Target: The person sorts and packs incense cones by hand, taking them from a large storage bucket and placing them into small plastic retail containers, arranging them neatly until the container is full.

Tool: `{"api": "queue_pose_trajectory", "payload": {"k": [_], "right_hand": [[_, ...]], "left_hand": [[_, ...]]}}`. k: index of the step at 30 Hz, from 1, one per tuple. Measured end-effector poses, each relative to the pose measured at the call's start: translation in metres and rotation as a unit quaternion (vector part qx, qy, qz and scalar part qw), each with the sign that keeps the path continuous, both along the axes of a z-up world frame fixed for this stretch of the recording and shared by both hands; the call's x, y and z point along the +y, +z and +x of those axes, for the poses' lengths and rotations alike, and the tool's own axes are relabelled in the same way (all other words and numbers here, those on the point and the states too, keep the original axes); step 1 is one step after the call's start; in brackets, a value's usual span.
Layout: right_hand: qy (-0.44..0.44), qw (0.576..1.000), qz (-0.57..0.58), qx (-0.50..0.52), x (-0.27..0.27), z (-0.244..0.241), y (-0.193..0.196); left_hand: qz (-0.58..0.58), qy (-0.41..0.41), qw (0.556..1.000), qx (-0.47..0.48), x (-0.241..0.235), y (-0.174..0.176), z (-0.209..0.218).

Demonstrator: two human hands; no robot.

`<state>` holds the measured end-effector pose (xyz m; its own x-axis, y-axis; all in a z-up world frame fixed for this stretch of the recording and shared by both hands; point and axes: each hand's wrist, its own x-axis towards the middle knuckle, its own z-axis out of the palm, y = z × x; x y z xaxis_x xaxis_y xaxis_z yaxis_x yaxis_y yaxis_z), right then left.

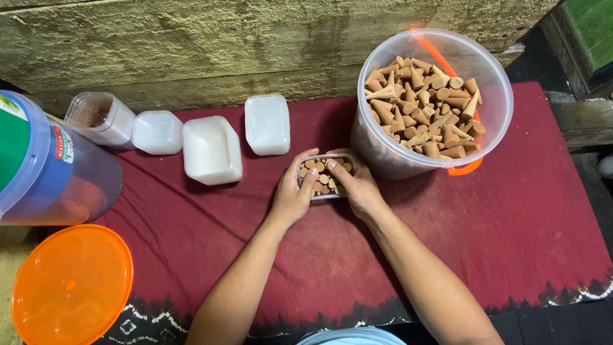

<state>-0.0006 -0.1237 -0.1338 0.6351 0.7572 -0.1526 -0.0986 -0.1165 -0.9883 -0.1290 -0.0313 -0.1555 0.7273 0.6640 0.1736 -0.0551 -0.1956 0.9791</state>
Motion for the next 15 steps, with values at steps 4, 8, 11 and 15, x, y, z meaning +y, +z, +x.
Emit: {"api": "queue_pose_trajectory", "payload": {"k": [4, 8, 11, 15], "right_hand": [[0.006, 1.000, -0.013, -0.001, -0.001, 0.002, 0.000], [0.025, 0.994, 0.006, 0.107, -0.001, 0.005, -0.004], [0.080, 0.985, 0.048, 0.143, -0.004, 0.012, -0.016], [0.123, 0.984, 0.058, 0.112, -0.008, 0.013, -0.008]], "left_hand": [[-0.012, 0.004, 1.000, -0.002, 0.000, -0.003, 0.001], [-0.081, 0.010, 0.997, 0.005, -0.001, 0.002, -0.001], [-0.121, 0.028, 0.992, 0.011, 0.000, 0.002, -0.002], [-0.103, 0.080, 0.991, 0.015, 0.002, -0.009, 0.002]]}}
